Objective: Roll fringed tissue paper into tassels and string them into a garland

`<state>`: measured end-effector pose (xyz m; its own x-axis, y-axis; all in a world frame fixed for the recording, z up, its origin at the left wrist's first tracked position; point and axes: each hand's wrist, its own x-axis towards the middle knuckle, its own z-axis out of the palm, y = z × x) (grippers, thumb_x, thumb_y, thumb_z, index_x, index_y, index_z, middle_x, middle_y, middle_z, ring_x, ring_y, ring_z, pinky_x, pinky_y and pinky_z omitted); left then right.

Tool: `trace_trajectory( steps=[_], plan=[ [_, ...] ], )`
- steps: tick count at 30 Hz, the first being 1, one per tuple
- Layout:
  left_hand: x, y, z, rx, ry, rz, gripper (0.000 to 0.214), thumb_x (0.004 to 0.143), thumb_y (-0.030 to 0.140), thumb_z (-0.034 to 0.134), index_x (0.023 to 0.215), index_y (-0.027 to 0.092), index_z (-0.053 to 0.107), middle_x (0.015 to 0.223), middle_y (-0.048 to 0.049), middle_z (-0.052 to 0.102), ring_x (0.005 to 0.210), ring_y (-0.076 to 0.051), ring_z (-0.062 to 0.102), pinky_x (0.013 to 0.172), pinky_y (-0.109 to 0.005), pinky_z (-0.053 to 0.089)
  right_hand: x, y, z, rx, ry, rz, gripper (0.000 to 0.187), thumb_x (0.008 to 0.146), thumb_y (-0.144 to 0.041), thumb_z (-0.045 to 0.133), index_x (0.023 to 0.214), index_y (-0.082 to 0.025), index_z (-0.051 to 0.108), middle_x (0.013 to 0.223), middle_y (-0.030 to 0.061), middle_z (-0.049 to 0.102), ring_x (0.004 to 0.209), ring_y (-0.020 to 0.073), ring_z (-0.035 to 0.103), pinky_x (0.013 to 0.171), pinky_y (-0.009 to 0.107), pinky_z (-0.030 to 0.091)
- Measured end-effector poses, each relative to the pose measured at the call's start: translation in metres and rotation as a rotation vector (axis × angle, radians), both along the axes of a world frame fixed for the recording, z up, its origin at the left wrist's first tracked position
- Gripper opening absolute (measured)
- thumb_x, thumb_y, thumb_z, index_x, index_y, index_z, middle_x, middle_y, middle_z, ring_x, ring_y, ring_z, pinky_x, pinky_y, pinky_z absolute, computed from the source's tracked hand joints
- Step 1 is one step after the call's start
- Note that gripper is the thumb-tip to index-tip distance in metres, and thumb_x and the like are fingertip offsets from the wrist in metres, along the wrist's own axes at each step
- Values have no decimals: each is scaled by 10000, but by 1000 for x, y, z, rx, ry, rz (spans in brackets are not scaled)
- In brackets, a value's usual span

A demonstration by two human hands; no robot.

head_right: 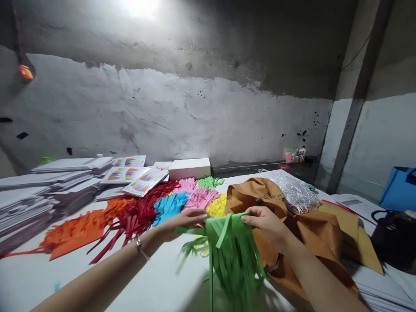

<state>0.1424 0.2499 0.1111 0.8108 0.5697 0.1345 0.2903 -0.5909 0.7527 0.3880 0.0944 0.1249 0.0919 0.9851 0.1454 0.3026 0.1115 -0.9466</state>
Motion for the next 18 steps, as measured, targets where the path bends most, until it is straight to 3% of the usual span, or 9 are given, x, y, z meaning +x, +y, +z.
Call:
trace_trajectory(
  steps=[4, 7, 10, 13, 18],
  plan=[
    [-13, -1, 3, -50, -145, 177, 608, 891, 688, 502, 1123, 151, 670, 1109, -140, 703, 1052, -291, 651, 875, -395, 510, 4, 6, -9, -30, 73, 29, 486, 634, -625, 803, 682, -161, 666, 641, 3, 626, 611, 142, 563, 634, 272, 450],
    [-8, -26, 10, -61, -211, 109, 573, 787, 615, 709, 1183, 202, 676, 1234, -112, 682, 1159, -282, 599, 985, -380, 456, -2, 6, -17, -4, 106, 56, 487, 666, -626, 798, 730, -153, 703, 675, 11, 644, 628, 139, 568, 632, 260, 452],
    [-1, -51, 15, -201, -219, -14, 518, 626, 468, 892, 1043, 200, 741, 992, -39, 726, 938, -228, 619, 835, -302, 469, -3, 3, -24, 43, 110, 40, 482, 711, -625, 773, 807, -157, 719, 734, 22, 668, 669, 149, 594, 658, 264, 473],
    [5, -61, 11, -392, -240, -34, 459, 600, 517, 892, 805, 142, 728, 700, 7, 633, 704, -172, 564, 656, -264, 425, -1, -2, -33, 98, 57, -42, 448, 760, -610, 733, 815, -166, 717, 772, 47, 686, 717, 191, 631, 681, 303, 511],
    [16, -74, -20, -539, -381, 104, 536, 634, 617, 833, 794, 125, 693, 682, -5, 617, 648, -154, 540, 625, -267, 415, -31, -15, -59, 308, -143, -339, 254, 832, -448, 696, 926, -214, 731, 975, 107, 707, 961, 290, 644, 918, 442, 494]
  ],
)
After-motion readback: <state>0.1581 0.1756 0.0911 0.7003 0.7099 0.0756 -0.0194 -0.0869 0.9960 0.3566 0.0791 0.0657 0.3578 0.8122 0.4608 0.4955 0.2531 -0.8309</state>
